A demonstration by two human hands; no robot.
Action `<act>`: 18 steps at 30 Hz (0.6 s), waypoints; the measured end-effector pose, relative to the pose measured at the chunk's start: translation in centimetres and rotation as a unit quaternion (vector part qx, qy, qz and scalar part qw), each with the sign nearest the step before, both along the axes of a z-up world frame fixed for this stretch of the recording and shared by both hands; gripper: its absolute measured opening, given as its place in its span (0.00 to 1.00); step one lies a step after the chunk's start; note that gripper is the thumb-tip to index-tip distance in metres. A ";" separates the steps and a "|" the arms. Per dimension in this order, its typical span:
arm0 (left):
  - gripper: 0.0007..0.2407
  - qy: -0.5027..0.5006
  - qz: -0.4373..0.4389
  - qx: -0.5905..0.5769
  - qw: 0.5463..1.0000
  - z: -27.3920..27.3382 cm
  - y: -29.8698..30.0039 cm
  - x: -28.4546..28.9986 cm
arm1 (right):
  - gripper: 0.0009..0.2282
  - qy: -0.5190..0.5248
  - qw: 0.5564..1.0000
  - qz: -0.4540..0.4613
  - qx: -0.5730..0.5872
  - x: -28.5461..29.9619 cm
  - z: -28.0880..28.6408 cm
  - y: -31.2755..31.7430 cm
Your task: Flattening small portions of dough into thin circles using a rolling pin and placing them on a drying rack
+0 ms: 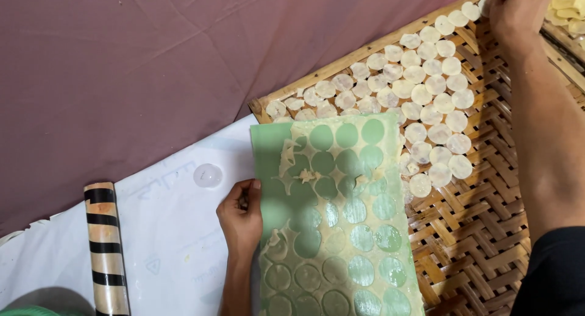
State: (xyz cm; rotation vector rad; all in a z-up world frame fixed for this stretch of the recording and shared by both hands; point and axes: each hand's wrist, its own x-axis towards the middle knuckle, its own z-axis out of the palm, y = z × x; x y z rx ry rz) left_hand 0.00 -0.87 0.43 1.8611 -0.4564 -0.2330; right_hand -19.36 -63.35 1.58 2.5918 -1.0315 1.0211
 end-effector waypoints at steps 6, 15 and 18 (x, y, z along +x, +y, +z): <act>0.07 -0.017 -0.002 -0.013 1.000 0.2 0.0 -0.1 | 0.03 0.056 0.980 -0.002 -0.189 0.2 -0.5 -0.9; 0.07 -0.041 -0.014 -0.023 0.999 -0.3 0.2 0.0 | 0.18 0.107 0.989 0.051 -0.087 0.2 -0.1 0.1; 0.09 -0.003 -0.013 -0.019 1.000 -0.5 0.3 0.1 | 0.33 0.023 0.970 0.227 -0.088 -0.6 0.3 -0.3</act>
